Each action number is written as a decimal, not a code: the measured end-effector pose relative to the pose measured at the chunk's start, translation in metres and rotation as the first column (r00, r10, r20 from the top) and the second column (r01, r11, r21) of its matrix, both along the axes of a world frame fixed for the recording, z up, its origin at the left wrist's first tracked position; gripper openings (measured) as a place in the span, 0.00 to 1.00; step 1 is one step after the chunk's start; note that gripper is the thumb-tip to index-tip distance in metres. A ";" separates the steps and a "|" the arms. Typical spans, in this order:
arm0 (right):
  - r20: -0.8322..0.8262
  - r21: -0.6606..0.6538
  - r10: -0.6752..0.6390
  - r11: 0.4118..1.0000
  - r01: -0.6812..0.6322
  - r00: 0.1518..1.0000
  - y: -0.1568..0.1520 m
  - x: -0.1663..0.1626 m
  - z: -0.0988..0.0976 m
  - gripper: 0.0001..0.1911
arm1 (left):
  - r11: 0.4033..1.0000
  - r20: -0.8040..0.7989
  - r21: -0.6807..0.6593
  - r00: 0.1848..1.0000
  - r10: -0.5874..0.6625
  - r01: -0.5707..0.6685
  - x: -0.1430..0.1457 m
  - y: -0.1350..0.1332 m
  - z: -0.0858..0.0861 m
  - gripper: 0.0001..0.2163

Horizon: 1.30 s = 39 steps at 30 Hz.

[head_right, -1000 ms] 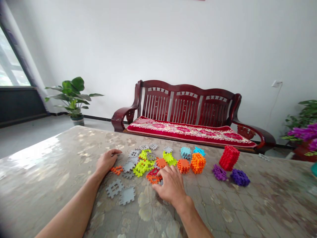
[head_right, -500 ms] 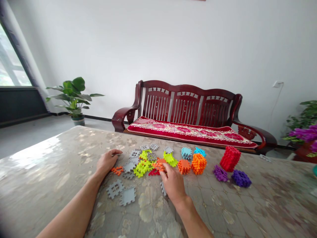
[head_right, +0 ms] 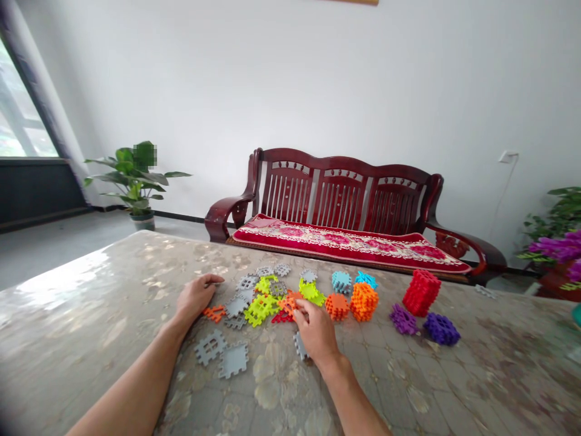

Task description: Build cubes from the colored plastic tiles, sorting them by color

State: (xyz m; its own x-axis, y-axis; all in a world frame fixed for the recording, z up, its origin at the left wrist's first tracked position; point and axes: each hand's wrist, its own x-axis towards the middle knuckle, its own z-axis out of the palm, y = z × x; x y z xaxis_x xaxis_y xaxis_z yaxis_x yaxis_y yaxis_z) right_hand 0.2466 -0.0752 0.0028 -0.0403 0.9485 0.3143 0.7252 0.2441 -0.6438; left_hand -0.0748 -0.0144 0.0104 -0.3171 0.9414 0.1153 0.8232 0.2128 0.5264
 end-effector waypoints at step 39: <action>-0.063 0.093 -0.025 0.995 0.031 0.998 -0.007 -0.013 0.011 0.17 | 1.000 -0.042 -0.021 0.999 0.007 -0.008 0.000 0.001 0.002 0.18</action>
